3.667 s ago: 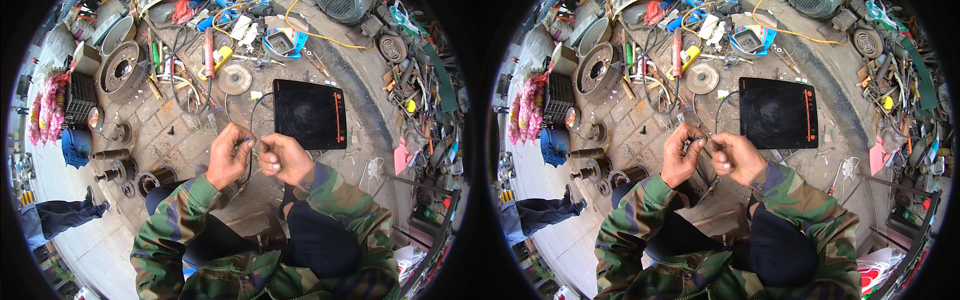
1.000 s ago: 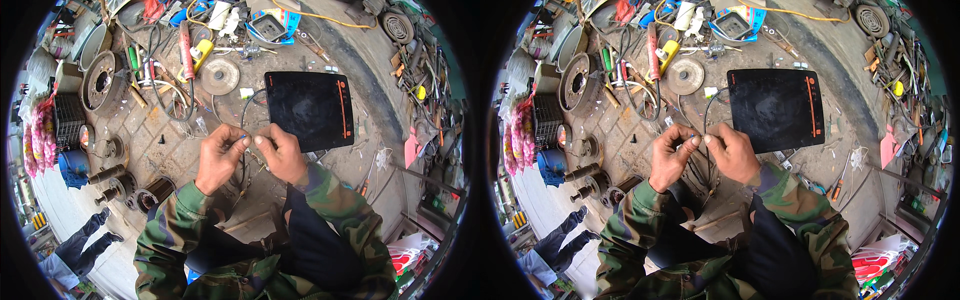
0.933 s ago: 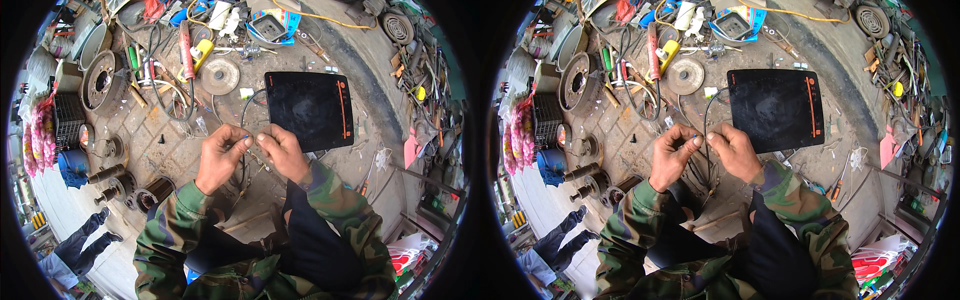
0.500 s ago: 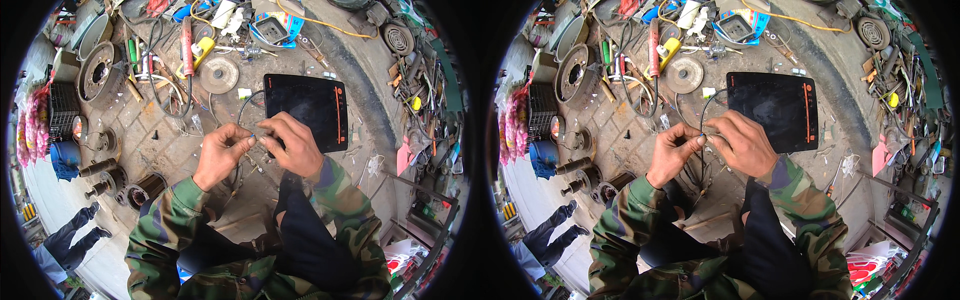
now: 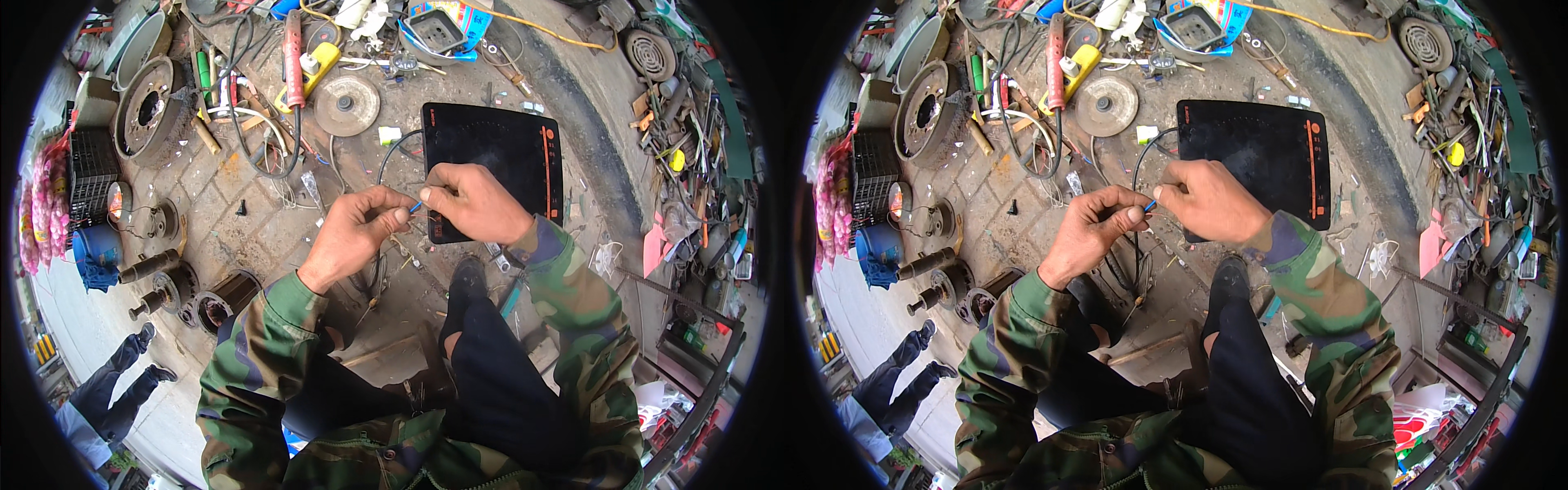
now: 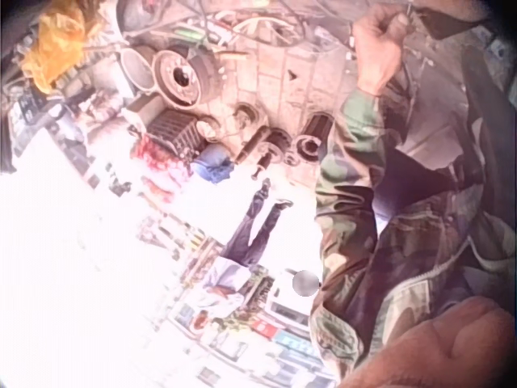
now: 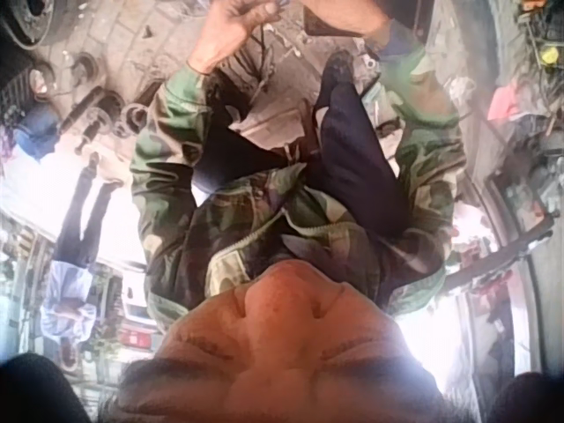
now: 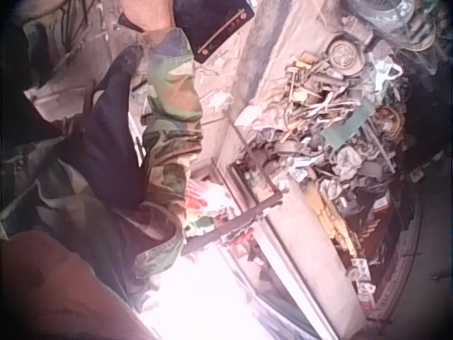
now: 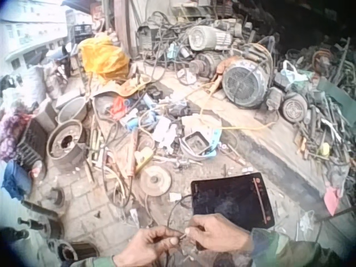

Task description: The person sits on a low stool and uses pliers to strip the insulation from a black cable. They then twist the exposed wires and appear to prepare the cable end for connection.

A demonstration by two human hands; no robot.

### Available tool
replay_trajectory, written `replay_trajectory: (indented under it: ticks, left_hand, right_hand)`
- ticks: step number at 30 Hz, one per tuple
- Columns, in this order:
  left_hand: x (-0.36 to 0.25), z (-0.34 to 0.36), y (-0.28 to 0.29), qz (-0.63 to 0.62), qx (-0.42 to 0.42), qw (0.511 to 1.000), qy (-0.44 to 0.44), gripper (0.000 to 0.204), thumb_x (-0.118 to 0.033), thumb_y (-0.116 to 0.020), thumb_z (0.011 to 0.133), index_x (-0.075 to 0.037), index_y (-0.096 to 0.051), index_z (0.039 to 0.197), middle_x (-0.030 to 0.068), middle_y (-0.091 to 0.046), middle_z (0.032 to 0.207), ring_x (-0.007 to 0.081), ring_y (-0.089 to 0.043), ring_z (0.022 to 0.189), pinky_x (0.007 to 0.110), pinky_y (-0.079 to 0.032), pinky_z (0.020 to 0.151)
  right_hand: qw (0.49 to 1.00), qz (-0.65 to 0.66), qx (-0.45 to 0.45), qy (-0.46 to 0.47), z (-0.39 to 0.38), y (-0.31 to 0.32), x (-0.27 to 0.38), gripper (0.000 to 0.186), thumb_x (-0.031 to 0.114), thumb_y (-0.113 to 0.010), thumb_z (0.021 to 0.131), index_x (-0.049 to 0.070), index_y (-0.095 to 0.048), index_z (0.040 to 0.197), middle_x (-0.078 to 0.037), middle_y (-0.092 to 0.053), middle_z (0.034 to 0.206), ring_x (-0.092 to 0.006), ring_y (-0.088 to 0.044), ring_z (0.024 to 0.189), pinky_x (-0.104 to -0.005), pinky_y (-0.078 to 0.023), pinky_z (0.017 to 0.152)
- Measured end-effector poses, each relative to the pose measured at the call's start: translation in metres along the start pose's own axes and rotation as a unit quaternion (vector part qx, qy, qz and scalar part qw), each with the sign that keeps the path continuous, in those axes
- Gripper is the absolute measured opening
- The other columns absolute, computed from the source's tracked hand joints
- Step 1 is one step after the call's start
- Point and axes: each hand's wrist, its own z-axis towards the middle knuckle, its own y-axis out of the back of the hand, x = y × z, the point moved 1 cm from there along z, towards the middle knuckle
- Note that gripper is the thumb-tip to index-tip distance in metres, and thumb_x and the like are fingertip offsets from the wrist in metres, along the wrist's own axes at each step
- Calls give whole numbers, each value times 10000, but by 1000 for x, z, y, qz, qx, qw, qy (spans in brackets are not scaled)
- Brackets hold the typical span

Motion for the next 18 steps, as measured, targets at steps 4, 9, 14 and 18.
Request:
replay_trajectory:
  ticks: [4, 9, 14, 18]
  left_hand:
    - [0, -1, -3, 58, -3, 998, -7, 219, -140, -675, 976, 39, -671, 1102, 53, -699, 958, 101, -625, 835, 266, -526, 776]
    - [2, 0, -7, 40, -29, 999, 0, 162, -124, -687, 967, 26, -672, 1028, 19, -670, 876, 83, -599, 790, 252, -500, 732]
    - [2, 1, -2, 8, -43, 999, 13, 146, -127, -698, 959, 10, -675, 1003, 3, -661, 831, 77, -589, 756, 243, -486, 707]
    - [1, 1, 0, 14, -44, 999, 9, 147, -133, -698, 958, 8, -676, 993, 4, -660, 821, 78, -591, 750, 240, -483, 700]
  right_hand:
    - [975, 133, 81, -157, 6, 1, -11, 248, 155, -602, 882, -67, -641, 777, -75, -554, 613, -154, -511, 564, -352, -408, 517]
    - [913, 296, 96, -263, 3, -1, -12, 246, 165, -596, 911, -19, -641, 754, 12, -471, 578, -67, -379, 496, -287, -288, 462]
    - [974, 171, -69, -130, -2, -3, -3, 246, 174, -609, 949, -51, -649, 857, -28, -550, 654, -102, -494, 561, -305, -419, 525]
    - [987, -25, -99, 122, -16, -4, 2, 187, 31, -686, 874, 13, -667, 1060, -71, -602, 930, -157, -577, 736, -304, -474, 651]
